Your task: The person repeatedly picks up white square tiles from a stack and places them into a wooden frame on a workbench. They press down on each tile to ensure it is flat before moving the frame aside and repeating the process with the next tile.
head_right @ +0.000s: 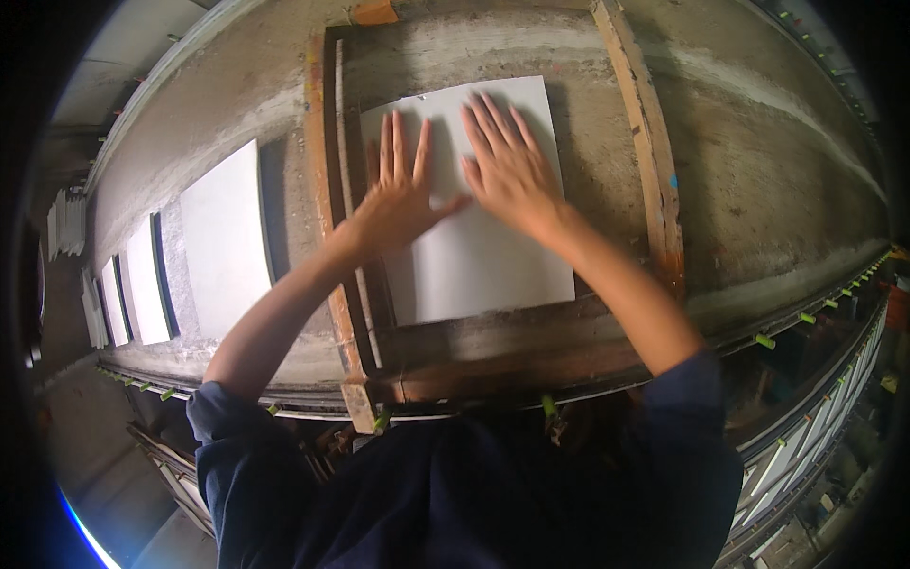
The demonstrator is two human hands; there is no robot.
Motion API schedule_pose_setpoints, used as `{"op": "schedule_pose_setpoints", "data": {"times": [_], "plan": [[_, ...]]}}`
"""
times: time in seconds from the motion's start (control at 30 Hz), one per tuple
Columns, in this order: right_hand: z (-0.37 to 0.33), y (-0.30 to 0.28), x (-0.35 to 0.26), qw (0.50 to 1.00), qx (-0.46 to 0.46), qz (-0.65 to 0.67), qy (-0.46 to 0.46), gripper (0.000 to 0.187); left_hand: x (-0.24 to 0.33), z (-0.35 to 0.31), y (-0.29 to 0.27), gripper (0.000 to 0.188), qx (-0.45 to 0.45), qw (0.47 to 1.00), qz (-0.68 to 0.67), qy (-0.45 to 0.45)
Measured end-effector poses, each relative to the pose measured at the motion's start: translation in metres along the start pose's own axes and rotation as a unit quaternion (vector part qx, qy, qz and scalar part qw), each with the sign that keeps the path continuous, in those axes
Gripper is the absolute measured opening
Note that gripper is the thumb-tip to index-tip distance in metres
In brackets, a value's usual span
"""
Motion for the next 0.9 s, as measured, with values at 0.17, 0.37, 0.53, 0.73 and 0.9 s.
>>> {"op": "schedule_pose_setpoints", "data": {"times": [0.17, 0.37, 0.53, 0.73, 0.9], "plan": [[0.076, 0.026, 0.035, 0.997, 0.074, 0.001, -0.005, 0.049, -0.015, 0.067, 0.005, 0.079, 0.055, 0.996, 0.076, 0.0], [0.085, 0.032, 0.048, 0.995, 0.082, 0.007, 0.062, 0.052, -0.03, 0.071, 0.004, 0.075, 0.087, 0.994, 0.042, -0.056], [0.059, 0.013, 0.071, 0.969, 0.101, -0.051, 0.221, 0.059, -0.043, 0.054, -0.007, 0.08, 0.167, 0.972, 0.02, -0.166], [-0.032, -0.003, 0.035, 0.991, 0.079, -0.005, 0.111, 0.056, -0.006, -0.016, 0.0, 0.083, 0.07, 0.99, 0.035, -0.116], [-0.092, -0.027, -0.027, 1.0, -0.021, 0.0, 0.015, 0.053, 0.073, -0.073, 0.0, 0.104, -0.013, 0.999, 0.025, -0.019]]}}
Point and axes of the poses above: each hand's wrist, its own z-axis towards the middle knuckle, its own y-axis out of the palm, x = y × z, the point moved 8 cm from there along z, towards the middle knuckle, and after that the axes turned 2 degrees about -y, right-handed, at the moved point
